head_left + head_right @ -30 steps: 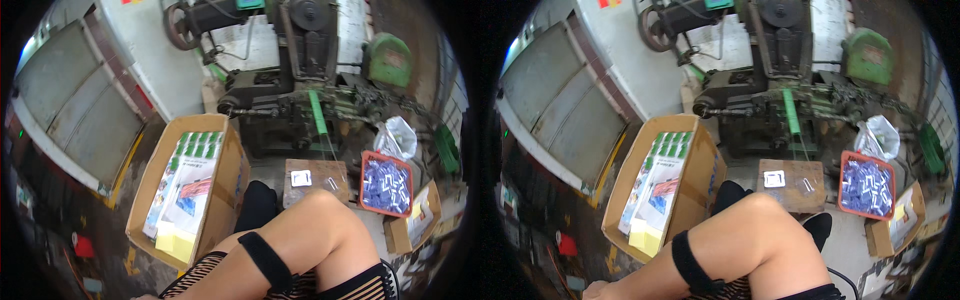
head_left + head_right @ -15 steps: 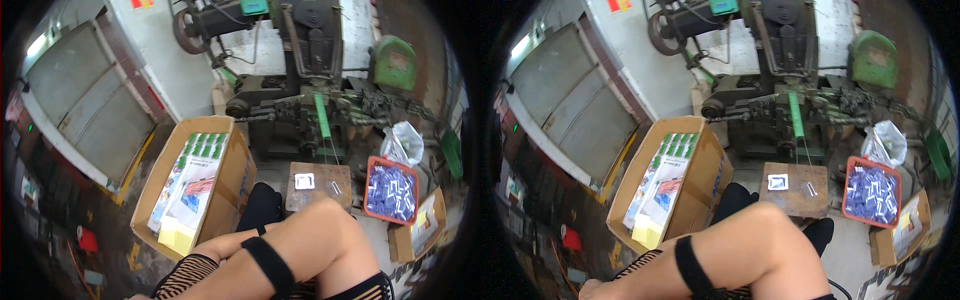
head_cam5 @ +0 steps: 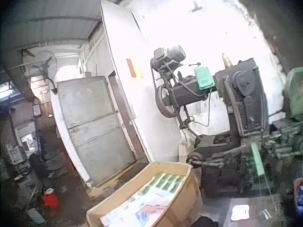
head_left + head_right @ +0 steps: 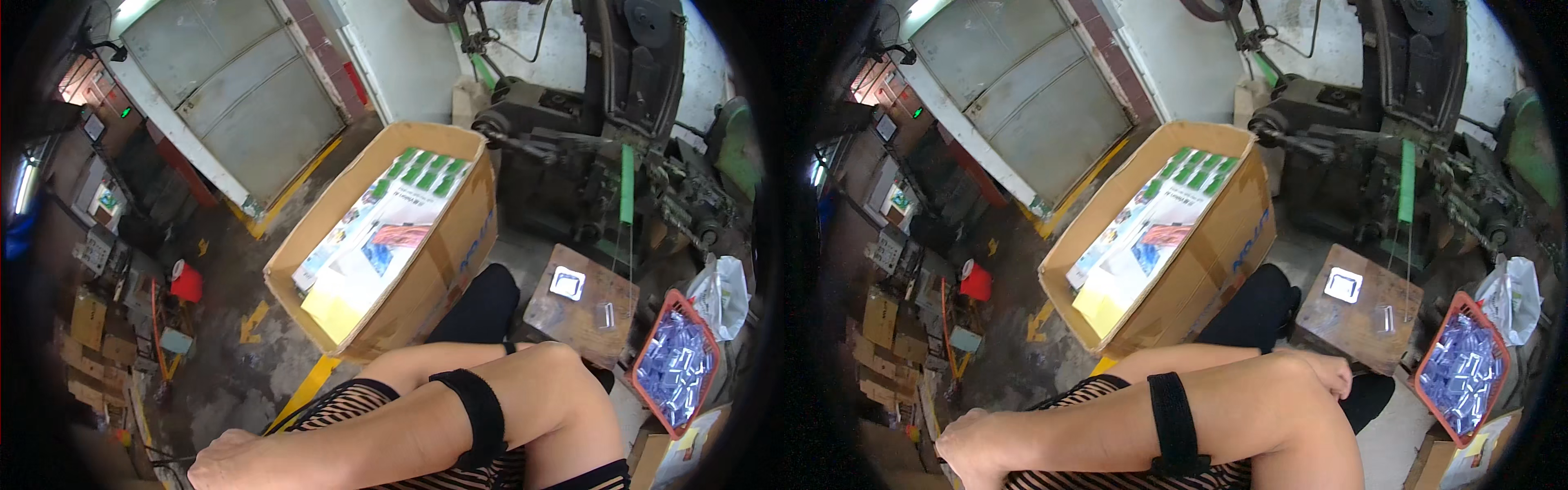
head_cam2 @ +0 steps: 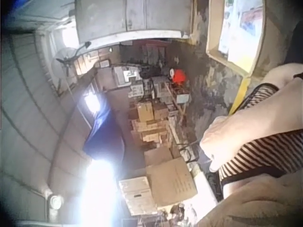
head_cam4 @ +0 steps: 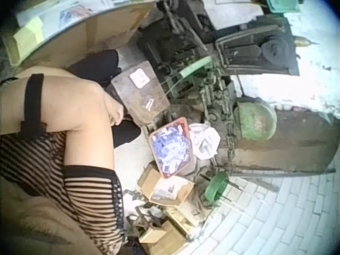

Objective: Sorting and packaging small gold-colored metal parts into plastic bags and larger boxes, then using an industrial machine to assist in further packaging.

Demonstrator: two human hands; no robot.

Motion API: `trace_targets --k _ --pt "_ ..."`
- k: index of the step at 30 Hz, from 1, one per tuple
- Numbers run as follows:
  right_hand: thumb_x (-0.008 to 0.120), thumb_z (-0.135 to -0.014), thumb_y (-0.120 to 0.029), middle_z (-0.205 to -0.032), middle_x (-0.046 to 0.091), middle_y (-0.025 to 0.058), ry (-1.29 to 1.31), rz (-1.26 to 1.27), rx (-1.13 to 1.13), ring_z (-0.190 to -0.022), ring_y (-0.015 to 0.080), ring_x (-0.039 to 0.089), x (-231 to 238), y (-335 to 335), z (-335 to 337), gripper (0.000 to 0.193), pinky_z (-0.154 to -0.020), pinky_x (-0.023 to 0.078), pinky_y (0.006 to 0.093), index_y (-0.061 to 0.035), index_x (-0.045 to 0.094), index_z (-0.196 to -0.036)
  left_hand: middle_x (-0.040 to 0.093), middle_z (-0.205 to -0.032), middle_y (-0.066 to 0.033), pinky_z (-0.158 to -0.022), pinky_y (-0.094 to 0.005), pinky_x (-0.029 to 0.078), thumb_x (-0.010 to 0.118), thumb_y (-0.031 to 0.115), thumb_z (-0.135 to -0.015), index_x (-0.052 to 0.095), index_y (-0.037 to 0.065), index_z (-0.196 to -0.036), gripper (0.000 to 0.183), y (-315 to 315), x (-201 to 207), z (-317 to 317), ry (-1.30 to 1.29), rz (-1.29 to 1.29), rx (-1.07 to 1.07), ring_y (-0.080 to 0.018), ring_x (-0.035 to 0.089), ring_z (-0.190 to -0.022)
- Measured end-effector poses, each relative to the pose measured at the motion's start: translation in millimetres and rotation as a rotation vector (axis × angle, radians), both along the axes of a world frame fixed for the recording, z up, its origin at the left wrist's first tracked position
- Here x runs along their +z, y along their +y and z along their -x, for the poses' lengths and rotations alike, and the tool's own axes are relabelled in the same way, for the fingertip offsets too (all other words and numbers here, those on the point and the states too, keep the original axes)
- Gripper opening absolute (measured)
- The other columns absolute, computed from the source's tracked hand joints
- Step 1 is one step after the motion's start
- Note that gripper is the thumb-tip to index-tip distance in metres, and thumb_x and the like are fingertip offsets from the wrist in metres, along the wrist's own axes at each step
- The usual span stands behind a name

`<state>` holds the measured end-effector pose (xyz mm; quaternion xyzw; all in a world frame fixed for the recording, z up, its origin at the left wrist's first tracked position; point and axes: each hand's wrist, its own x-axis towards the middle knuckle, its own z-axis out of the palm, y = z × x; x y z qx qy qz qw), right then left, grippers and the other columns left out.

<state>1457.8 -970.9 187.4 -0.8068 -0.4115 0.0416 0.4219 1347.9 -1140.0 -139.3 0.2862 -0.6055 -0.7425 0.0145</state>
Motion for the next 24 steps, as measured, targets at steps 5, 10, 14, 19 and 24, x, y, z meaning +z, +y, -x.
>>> trace_targets --k 5,10,14,19,24 --pt "0.067 -0.076 -0.035 -0.074 0.065 0.0185 0.070 -0.069 0.060 -0.073 0.0310 0.061 -2 19 -42 0.040 -0.065 0.047 0.0397 0.0044 0.067 -0.076 0.065 -0.091 -0.0115 -0.077 -0.0326 0.048 0.058 0.014 -0.080 0.062 0.005 -0.097 0.020 -7 -17 18 -0.167 0.013 -0.195 -0.0231 0.059 -0.094" --pt "0.055 -0.081 -0.027 -0.084 0.063 0.0234 -0.011 -0.062 0.167 -0.078 0.0364 0.060 -35 20 -61 0.035 -0.073 0.045 0.0430 0.0073 0.063 -0.076 0.065 -0.091 -0.0118 -0.076 -0.0326 0.048 0.058 0.014 -0.080 0.062 0.005 -0.097 0.020 3 -11 -1 -0.161 0.097 -0.218 -0.0228 0.059 -0.093" --pt "0.046 -0.091 -0.038 -0.066 0.058 0.0168 0.269 -0.236 0.091 -0.059 0.0219 0.049 -53 -39 -53 0.049 -0.061 0.042 0.0384 0.0088 0.056 -0.080 0.065 -0.090 -0.0120 -0.076 -0.0327 0.048 0.058 0.014 -0.079 0.062 0.005 -0.096 0.020 17 -13 -36 -0.146 0.139 -0.121 -0.0225 0.059 -0.092" --pt "0.050 -0.086 -0.019 -0.093 0.067 0.0160 0.619 -0.134 -0.038 -0.078 0.0212 0.064 -93 -89 -68 0.033 -0.072 0.050 0.0326 0.0038 0.062 -0.107 0.065 -0.090 -0.0123 -0.075 -0.0327 0.048 0.059 0.013 -0.079 0.062 0.004 -0.096 0.020 29 -18 -44 -0.115 0.189 -0.150 -0.0222 0.060 -0.091" --pt "0.049 -0.072 -0.002 -0.089 0.065 0.0189 0.281 0.004 0.231 -0.084 0.0230 0.061 -83 -73 -59 0.030 -0.073 0.045 0.0346 0.0033 0.063 -0.098 0.065 -0.089 -0.0127 -0.075 -0.0328 0.048 0.059 0.013 -0.078 0.062 0.004 -0.095 0.020 40 -30 -47 -0.090 0.201 -0.203 -0.0219 0.060 -0.090"
